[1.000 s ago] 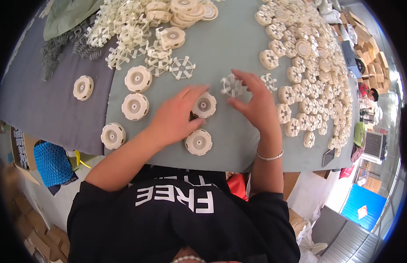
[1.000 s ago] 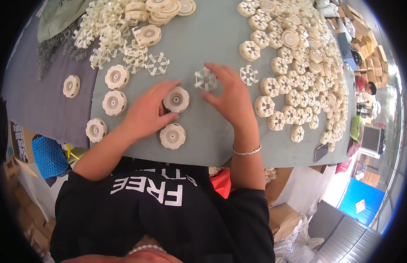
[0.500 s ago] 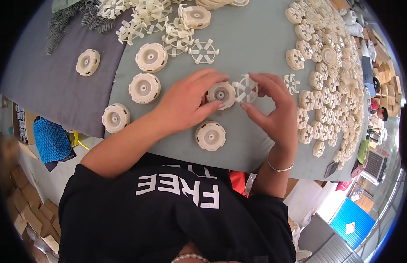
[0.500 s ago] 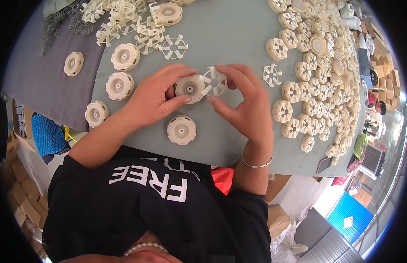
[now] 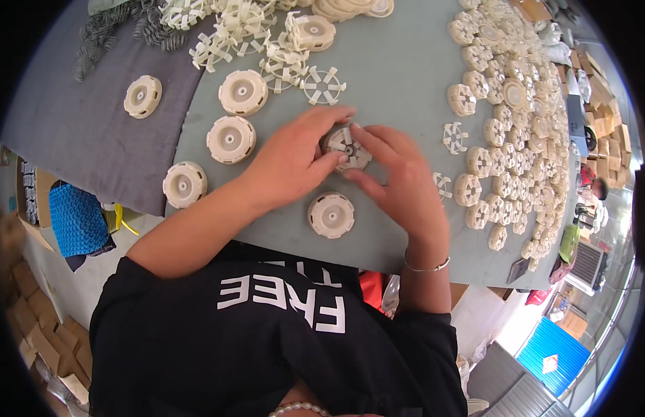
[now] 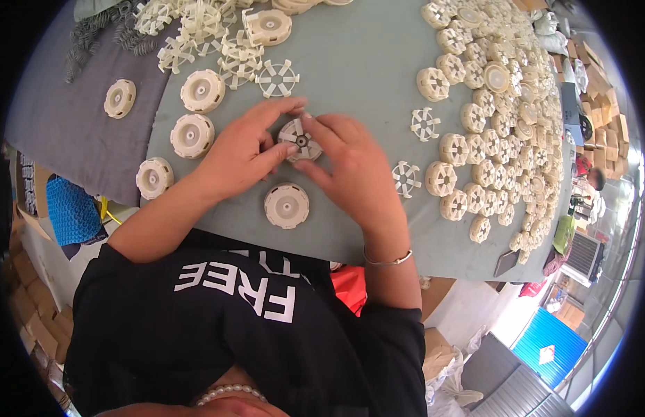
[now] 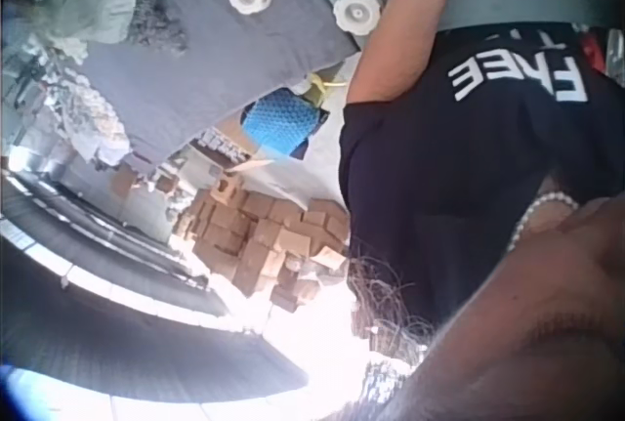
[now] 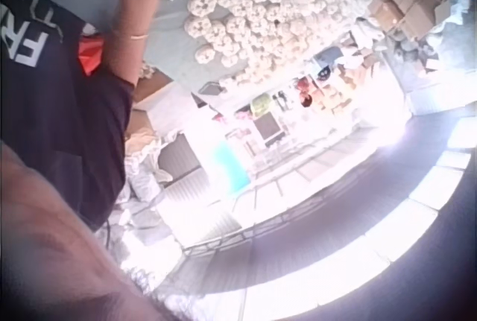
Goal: The person assembles small white plastic components by hand on a table. They pick up a base piece and a cross-shaped insert, fit them together, and place the finished unit into a cardboard box. The person repeats this process for multiple units, occasionally using a metal tray to transfer the assembled parts into the box.
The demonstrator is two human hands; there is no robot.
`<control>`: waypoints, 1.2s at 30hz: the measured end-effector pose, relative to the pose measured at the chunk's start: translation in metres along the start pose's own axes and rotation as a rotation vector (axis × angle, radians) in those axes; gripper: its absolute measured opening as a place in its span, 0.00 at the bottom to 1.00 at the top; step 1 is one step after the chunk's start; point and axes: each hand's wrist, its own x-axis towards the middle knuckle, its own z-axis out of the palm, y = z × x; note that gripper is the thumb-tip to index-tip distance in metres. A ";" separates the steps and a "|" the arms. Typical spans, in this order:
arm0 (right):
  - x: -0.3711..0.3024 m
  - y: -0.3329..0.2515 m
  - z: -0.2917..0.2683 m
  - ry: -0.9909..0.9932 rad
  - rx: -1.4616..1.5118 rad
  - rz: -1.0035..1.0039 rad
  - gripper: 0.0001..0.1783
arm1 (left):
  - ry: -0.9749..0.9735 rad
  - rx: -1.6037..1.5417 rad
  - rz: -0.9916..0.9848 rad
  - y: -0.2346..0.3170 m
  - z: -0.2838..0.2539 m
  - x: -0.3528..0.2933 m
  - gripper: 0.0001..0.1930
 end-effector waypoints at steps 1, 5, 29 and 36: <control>0.001 -0.009 0.005 0.009 -0.029 0.019 0.31 | -0.004 0.010 -0.002 0.001 0.000 0.001 0.33; 0.000 0.004 -0.009 0.034 -0.085 0.061 0.34 | 0.072 0.120 0.004 0.009 -0.004 -0.004 0.33; 0.025 -0.016 0.047 0.270 0.066 -0.085 0.21 | 0.599 0.798 0.166 -0.007 -0.173 -0.092 0.30; 0.019 -0.012 0.035 0.391 -0.088 -0.101 0.15 | 0.348 1.024 0.213 -0.039 -0.249 0.002 0.20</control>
